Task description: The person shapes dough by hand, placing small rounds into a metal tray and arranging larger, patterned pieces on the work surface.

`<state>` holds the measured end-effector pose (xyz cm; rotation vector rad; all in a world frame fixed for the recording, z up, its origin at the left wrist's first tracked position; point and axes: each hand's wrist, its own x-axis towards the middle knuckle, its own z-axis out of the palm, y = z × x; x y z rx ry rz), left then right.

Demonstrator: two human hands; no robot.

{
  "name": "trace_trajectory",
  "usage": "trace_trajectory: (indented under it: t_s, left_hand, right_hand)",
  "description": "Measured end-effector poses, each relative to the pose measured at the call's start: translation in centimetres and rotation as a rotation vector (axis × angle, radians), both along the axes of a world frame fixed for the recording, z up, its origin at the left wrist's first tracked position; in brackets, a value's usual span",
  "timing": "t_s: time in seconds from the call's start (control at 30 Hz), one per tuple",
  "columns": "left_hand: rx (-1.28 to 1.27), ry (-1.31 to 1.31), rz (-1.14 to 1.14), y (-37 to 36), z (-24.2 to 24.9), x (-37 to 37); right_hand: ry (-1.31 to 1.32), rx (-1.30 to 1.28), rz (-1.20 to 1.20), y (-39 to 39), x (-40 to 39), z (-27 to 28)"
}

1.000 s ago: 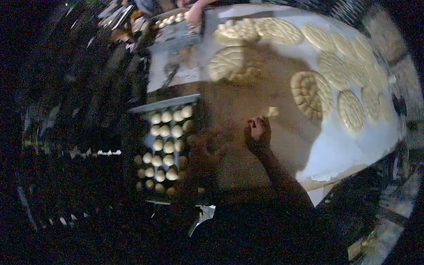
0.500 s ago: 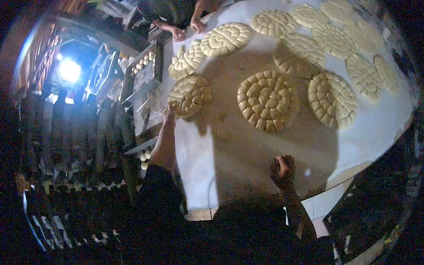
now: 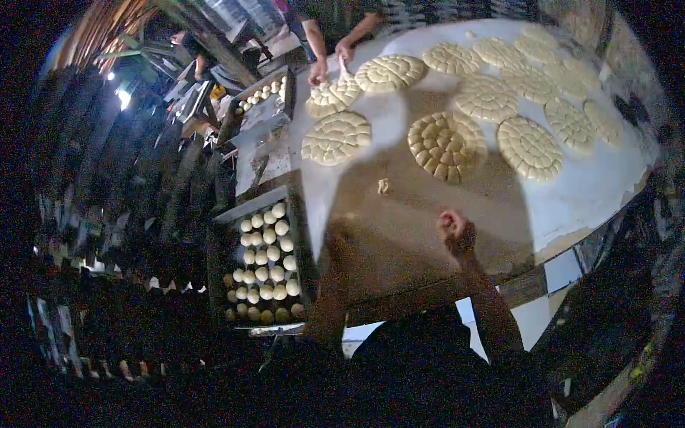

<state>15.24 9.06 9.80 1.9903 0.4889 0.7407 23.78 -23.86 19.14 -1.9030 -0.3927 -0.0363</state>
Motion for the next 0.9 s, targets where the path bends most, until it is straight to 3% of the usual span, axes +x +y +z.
trace_trajectory:
  t_s: [0.07, 0.1, 0.13, 0.2, 0.27, 0.33, 0.37, 0.47, 0.6, 0.67, 0.7, 0.73, 0.77, 0.8, 0.83, 0.9]
  left_hand:
    - [-0.509, -0.143, -0.479, -4.6, 2.6, -4.0]
    - [-0.712, -0.175, -0.444, -6.8, 3.9, -4.9]
    - [-0.920, -0.203, -0.408, -8.3, 5.2, -5.5]
    - [-0.679, -0.212, -0.393, -10.0, 11.3, -7.2]
    - [-0.498, -0.047, -0.402, -9.3, 13.1, -8.4]
    - [-0.367, 0.288, -0.445, -7.2, 13.5, -9.9]
    - [-0.381, 0.266, -0.405, -6.6, 13.1, -10.4]
    - [-0.228, 0.111, -0.259, -6.5, 9.0, -11.4]
    - [0.545, -0.252, 0.051, -9.4, -3.4, -13.8]
    - [0.769, 0.058, -0.067, -9.2, -1.9, -12.4]
    - [0.762, 0.437, -0.273, -7.6, 3.6, -12.2]
    - [0.728, 0.821, -0.478, -6.9, 8.7, -11.5]
    - [0.649, 0.637, -0.416, -7.0, 12.0, -10.1]
    - [0.569, 0.451, -0.353, -7.1, 14.9, -8.3]
    - [0.489, 0.264, -0.288, -7.0, 16.2, -6.0]
    - [0.520, 0.267, -0.193, -8.3, 13.7, -0.9]
  right_hand:
    - [0.113, 0.055, 0.119, 3.3, -3.0, -1.4]
    - [0.215, 0.011, 0.156, 5.6, -5.0, -1.9]
    - [0.046, -0.111, 0.175, 7.4, -6.9, -2.6]
    - [-0.011, -0.174, 0.137, 10.0, -9.7, -1.2]
    - [0.224, -0.036, 0.026, 11.4, -12.9, 2.6]
    - [0.099, -0.052, 0.068, 9.6, -11.9, -2.1]
    - [0.038, -0.059, 0.092, 8.7, -11.1, -3.8]
    - [-0.006, -0.226, 0.030, 6.4, -10.8, -1.7]
    - [0.112, 0.110, -0.262, 0.2, -7.9, 3.1]
    - [-0.146, -0.164, -0.092, -5.8, -6.0, -1.7]
    - [-0.316, -0.316, 0.013, -7.9, -5.1, -2.9]
    - [-0.532, -0.550, 0.186, -9.8, -4.3, -0.5]
    - [-0.741, -0.780, 0.364, -10.9, -3.6, 1.2]
    - [-0.411, -0.780, 0.458, -10.9, -2.2, 1.2]
    - [-0.487, -0.697, 0.373, -9.2, -0.4, 1.9]
    - [-0.622, -0.536, 0.206, -4.1, 1.8, 3.8]
